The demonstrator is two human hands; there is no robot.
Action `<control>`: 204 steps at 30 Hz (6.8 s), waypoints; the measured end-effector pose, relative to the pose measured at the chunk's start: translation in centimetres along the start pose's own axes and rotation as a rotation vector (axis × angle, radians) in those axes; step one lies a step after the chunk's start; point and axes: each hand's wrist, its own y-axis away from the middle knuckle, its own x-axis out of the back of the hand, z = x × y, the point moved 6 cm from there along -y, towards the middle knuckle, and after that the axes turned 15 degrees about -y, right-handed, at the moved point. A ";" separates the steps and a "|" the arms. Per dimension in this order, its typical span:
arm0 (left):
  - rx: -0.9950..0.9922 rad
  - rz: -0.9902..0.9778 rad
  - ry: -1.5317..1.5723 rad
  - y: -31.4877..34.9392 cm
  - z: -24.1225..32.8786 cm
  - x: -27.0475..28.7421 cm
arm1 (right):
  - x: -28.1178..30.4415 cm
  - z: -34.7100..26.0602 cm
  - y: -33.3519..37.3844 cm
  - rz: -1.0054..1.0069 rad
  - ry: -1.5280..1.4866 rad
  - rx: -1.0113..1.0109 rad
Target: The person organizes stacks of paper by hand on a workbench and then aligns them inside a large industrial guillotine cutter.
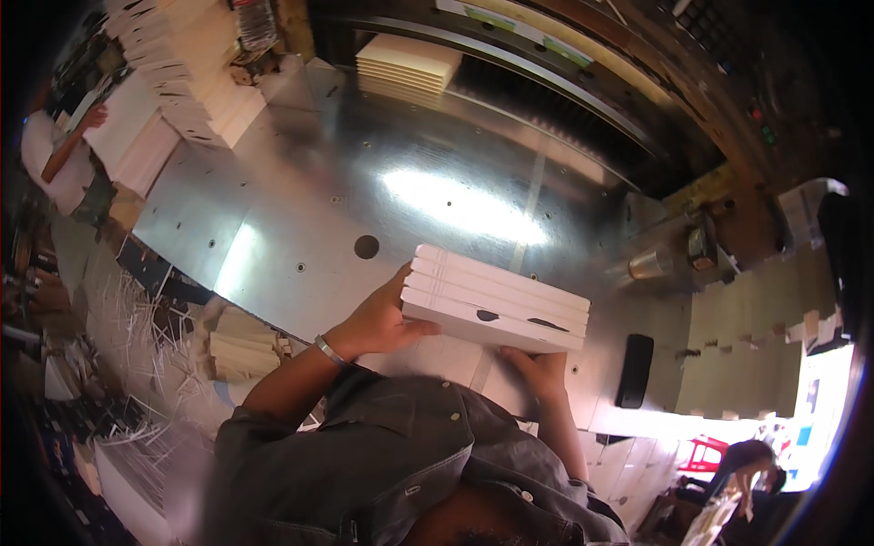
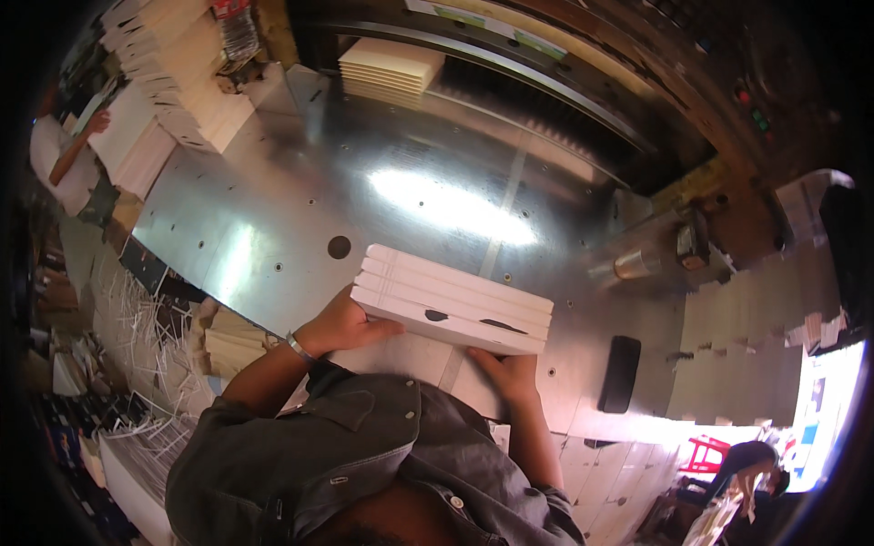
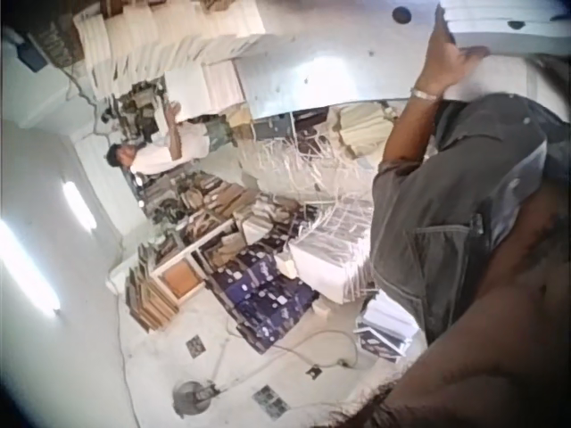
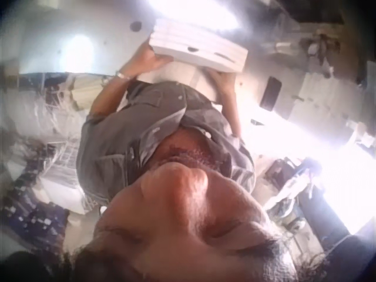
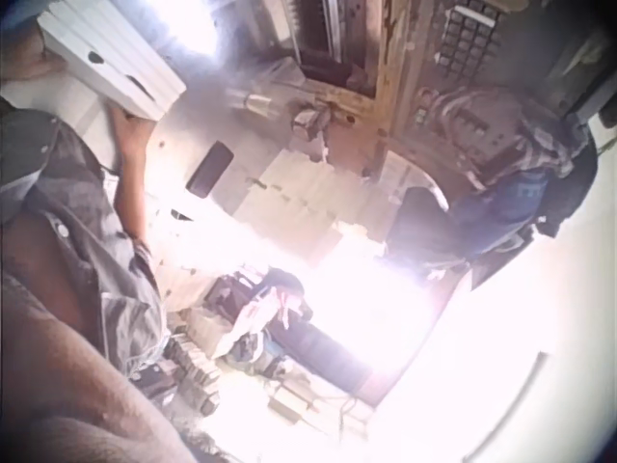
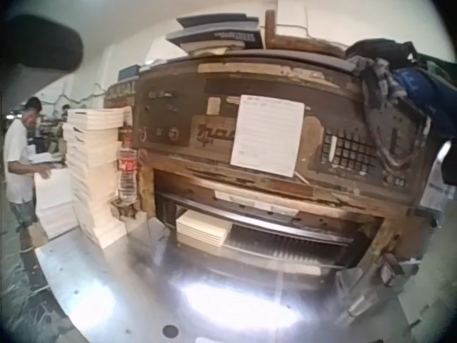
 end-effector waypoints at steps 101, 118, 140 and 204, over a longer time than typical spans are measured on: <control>0.227 0.072 -0.031 -0.5 2.4 2.2 | 1.5 -4.4 2.8 0.100 0.257 0.078; 0.561 -0.167 0.017 -9.8 -3.6 0.9 | 6.2 -1.2 -2.7 0.311 -0.236 -0.300; 0.364 0.640 0.623 -30.3 -15.2 0.9 | 6.6 -4.5 -42.4 0.283 -0.370 -0.318; 0.246 0.284 1.037 -36.5 -19.3 1.5 | -11.9 -5.7 -40.5 0.017 -0.914 0.381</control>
